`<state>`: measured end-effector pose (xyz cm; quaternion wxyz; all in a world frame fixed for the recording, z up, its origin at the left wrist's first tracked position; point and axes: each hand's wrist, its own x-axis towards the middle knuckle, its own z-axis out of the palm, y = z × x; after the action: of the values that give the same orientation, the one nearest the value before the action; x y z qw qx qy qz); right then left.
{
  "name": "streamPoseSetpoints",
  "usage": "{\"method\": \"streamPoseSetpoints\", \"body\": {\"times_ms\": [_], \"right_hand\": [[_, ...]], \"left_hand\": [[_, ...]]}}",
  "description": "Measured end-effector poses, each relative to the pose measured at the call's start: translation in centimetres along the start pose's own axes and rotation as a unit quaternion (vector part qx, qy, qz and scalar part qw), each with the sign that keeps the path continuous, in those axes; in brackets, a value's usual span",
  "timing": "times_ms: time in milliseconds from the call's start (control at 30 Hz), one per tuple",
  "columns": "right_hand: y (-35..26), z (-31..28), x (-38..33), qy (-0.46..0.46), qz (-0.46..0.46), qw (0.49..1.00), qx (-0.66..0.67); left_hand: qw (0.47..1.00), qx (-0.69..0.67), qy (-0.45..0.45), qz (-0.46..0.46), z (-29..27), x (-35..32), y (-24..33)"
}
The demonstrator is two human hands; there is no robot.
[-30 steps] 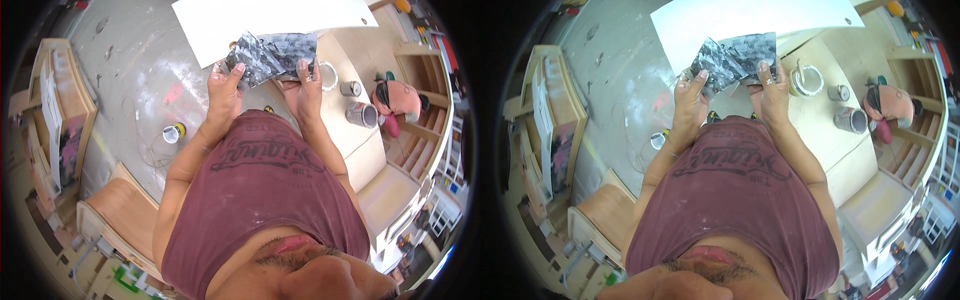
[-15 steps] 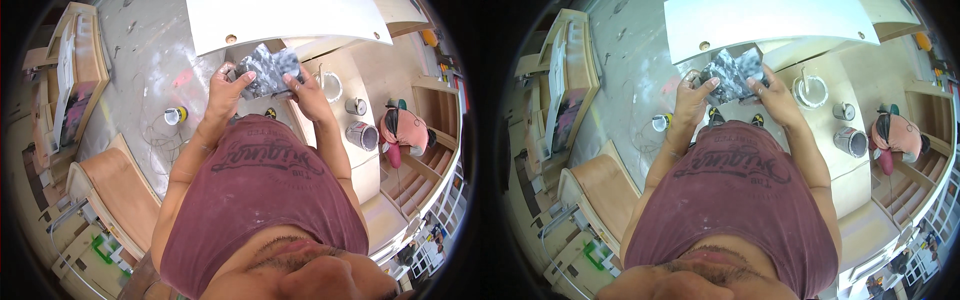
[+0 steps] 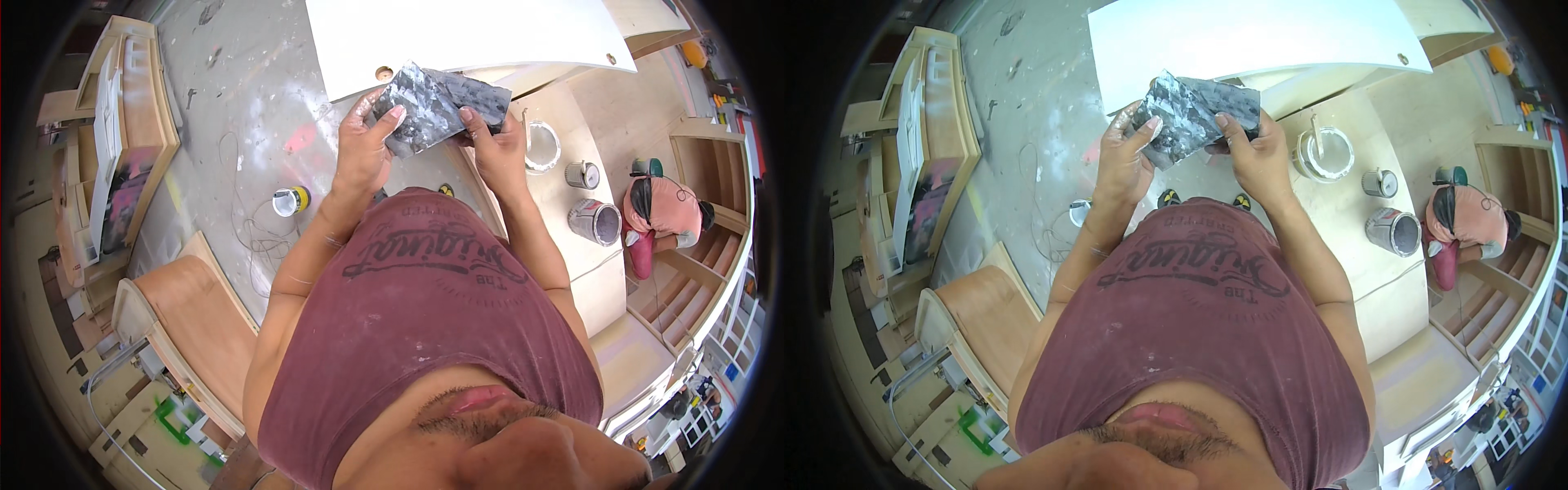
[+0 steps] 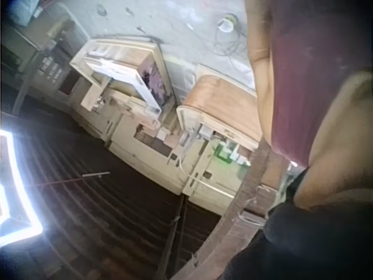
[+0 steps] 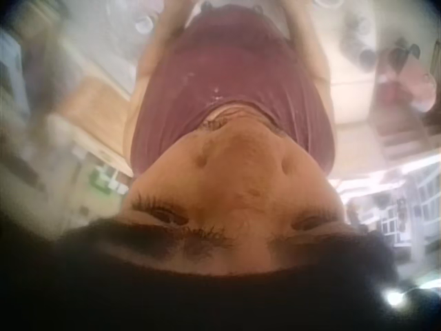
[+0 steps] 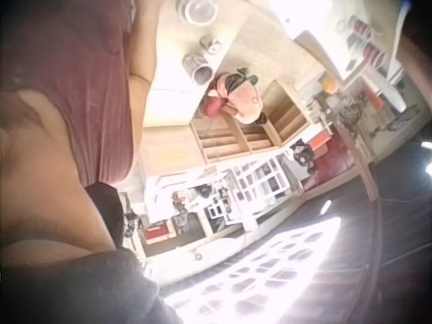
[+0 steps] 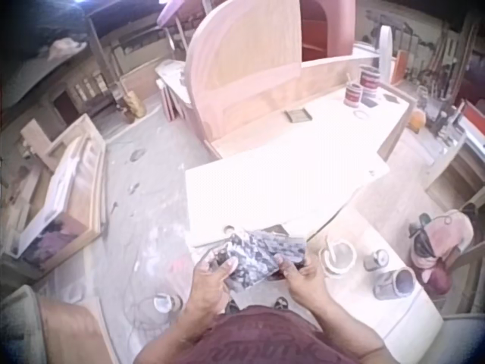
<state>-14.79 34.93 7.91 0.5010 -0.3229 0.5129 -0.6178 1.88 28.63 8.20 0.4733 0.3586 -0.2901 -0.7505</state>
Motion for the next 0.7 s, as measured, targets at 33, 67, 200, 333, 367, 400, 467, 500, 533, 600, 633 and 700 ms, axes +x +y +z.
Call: {"method": "streamPoseSetpoints", "body": {"times_ms": [33, 67, 200, 333, 367, 400, 467, 500, 533, 600, 633, 700], "right_hand": [[0.0, 0.2, -0.1, 0.003, -0.020, 1.000, -0.013], [-0.1, 0.4, -0.2, 0.003, -0.020, 1.000, -0.014], [0.0, 1.1, 0.1, -0.040, -0.013, 0.996, -0.074], [0.3, 1.5, 0.2, -0.113, 0.050, 0.983, -0.137], [0.1, 1.7, 0.3, -0.111, 0.052, 0.983, -0.138], [-0.3, 1.9, 0.5, -0.100, 0.050, 0.984, -0.135], [-0.4, 2.7, 0.3, -0.088, 0.049, 0.986, -0.134], [-0.1, 3.6, 0.1, -0.052, -0.008, 0.993, -0.102], [0.2, 4.5, 0.0, -0.015, -0.066, 0.995, -0.070], [1.0, 5.2, 0.2, -0.013, -0.124, 0.988, -0.086], [1.2, 5.2, 0.3, -0.021, -0.130, 0.984, -0.117], [1.2, 5.4, 0.4, -0.027, -0.135, 0.979, -0.148]], "left_hand": [[1.000, 0.011, -0.009, -0.003, -0.3, 0.1, 0.1], [1.000, 0.022, -0.017, -0.006, -0.6, 0.2, 0.3], [0.998, 0.053, -0.040, 0.002, -2.1, 0.6, 1.1], [0.969, 0.226, -0.097, 0.033, -3.6, 1.1, 3.6], [0.953, 0.275, -0.125, 0.026, -3.7, 1.2, 4.2], [0.953, 0.274, -0.126, 0.024, -3.7, 1.1, 4.4], [0.988, 0.142, -0.061, 0.020, -3.5, 1.0, 4.5], [0.988, 0.142, -0.063, 0.018, -3.6, 1.1, 4.3], [0.995, 0.088, -0.048, 0.007, -3.6, 1.2, 4.0], [0.999, 0.034, -0.033, -0.006, -3.8, 1.2, 3.8], [0.999, 0.040, -0.031, -0.001, -3.8, 1.1, 3.8], [0.999, 0.045, -0.030, 0.003, -4.1, 1.1, 3.8]]}}
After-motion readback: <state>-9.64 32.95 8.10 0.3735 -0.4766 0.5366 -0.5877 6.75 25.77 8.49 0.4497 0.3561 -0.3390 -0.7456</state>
